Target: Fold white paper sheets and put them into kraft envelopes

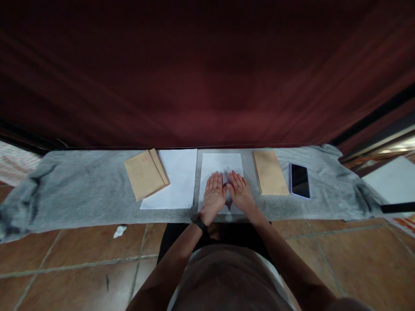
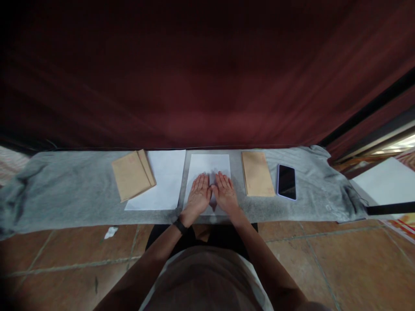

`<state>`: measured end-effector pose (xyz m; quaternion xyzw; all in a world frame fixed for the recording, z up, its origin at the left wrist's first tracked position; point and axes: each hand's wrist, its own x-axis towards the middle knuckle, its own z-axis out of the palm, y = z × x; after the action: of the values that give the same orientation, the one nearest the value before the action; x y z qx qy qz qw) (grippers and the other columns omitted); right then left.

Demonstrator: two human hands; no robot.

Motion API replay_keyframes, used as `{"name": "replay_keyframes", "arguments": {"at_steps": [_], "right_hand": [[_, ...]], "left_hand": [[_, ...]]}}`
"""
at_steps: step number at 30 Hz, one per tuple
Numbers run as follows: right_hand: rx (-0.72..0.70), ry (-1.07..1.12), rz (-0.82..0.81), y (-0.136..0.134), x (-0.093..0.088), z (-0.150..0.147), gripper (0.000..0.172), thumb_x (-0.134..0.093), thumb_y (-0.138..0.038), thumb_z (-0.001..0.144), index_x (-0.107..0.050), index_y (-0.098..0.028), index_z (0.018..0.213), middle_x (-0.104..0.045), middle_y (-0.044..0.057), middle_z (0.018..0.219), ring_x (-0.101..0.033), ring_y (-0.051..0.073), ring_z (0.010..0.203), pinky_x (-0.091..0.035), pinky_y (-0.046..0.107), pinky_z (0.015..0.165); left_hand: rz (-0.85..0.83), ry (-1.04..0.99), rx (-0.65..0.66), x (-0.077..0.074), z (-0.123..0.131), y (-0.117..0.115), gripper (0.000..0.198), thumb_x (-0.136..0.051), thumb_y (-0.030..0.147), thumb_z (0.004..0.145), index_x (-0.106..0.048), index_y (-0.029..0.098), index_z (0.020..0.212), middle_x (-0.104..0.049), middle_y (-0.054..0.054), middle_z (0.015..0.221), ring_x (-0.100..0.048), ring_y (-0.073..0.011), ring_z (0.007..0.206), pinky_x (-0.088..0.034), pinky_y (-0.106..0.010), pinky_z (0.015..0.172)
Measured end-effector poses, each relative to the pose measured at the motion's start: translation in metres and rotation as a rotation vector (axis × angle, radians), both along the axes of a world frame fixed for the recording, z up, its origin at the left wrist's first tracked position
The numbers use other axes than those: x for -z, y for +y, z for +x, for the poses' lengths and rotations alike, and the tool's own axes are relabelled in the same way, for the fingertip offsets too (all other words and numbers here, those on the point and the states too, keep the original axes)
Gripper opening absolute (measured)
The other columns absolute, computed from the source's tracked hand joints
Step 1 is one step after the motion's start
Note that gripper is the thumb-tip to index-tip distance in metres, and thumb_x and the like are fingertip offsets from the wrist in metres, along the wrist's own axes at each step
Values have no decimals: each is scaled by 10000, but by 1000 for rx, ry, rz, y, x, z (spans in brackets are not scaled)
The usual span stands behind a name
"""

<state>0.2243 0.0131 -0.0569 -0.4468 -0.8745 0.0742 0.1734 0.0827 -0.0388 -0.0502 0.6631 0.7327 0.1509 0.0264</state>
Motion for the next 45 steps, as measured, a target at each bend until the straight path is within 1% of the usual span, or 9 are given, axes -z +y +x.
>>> {"name": "replay_keyframes", "arguments": {"at_steps": [5, 9, 14, 20, 24, 27, 30, 38, 45], "right_hand": [[-95, -34, -29, 29, -2, -16, 523, -256, -376, 1083, -468, -198, 1527, -440, 75, 1594, -379, 224, 1491, -268, 463, 1239], [-12, -51, 21, 33, 10, -13, 515, -312, -374, 1080, -457, -165, 1528, -439, 124, 1589, -386, 259, 1485, -277, 506, 1218], [58, -21, 72, 29, 19, -10, 528, -338, -375, 1080, -417, -140, 1546, -419, 150, 1597, -357, 286, 1499, -277, 530, 1207], [55, -10, 84, 29, 19, -12, 524, -345, -346, 1072, -401, -160, 1558, -437, 147, 1586, -369, 281, 1493, -286, 541, 1204], [64, -13, 103, 29, 19, -11, 516, -351, -352, 1069, -437, -160, 1541, -455, 136, 1578, -391, 288, 1480, -278, 515, 1212], [66, -12, 94, 29, 20, -10, 513, -353, -349, 1070, -440, -159, 1539, -458, 133, 1577, -393, 288, 1477, -266, 517, 1217], [78, -8, 64, 36, 19, -16, 513, -336, -352, 1071, -443, -164, 1537, -466, 142, 1571, -394, 300, 1474, -245, 560, 1215], [5, -60, 3, 85, 7, -62, 500, -284, -338, 1080, -494, -178, 1504, -446, 106, 1590, -397, 279, 1471, -245, 525, 1222], [174, -61, 52, 111, 14, -46, 549, -319, -403, 1073, -439, -128, 1534, -436, 171, 1583, -415, 314, 1455, -293, 514, 1187]], "left_hand": [[-63, 26, 79, 2, -11, 30, 581, -287, 250, 1018, -352, 44, 1557, -362, -180, 1625, -283, -265, 1538, -263, -477, 1256], [-44, 39, -6, 10, -24, 32, 584, -291, 310, 1035, -369, 37, 1546, -361, -189, 1623, -296, -268, 1533, -287, -461, 1246], [-3, 37, -132, 14, -27, 37, 602, -282, 338, 1040, -356, 25, 1549, -367, -212, 1612, -280, -297, 1537, -283, -516, 1241], [-38, 32, 52, 11, -25, 72, 568, -281, 332, 1045, -384, 105, 1555, -358, -127, 1639, -261, -256, 1547, -238, -459, 1266], [-39, 25, -4, 11, -37, 89, 593, -286, 369, 1045, -365, 94, 1564, -341, -137, 1644, -240, -254, 1554, -228, -461, 1268], [-37, 25, -75, 12, -49, 92, 604, -267, 359, 1046, -344, 70, 1571, -328, -150, 1645, -235, -254, 1556, -221, -457, 1268], [-41, 35, -87, 13, -54, 91, 607, -269, 352, 1044, -337, 62, 1573, -321, -155, 1647, -234, -255, 1556, -212, -449, 1270], [-60, 37, -79, 10, -54, 90, 590, -252, 312, 1044, -339, 62, 1572, -314, -148, 1653, -225, -249, 1559, -203, -441, 1270], [-108, 43, -112, 9, -52, 91, 598, -262, 339, 1050, -304, 88, 1591, -286, -125, 1664, -193, -230, 1567, -156, -434, 1281]]}}
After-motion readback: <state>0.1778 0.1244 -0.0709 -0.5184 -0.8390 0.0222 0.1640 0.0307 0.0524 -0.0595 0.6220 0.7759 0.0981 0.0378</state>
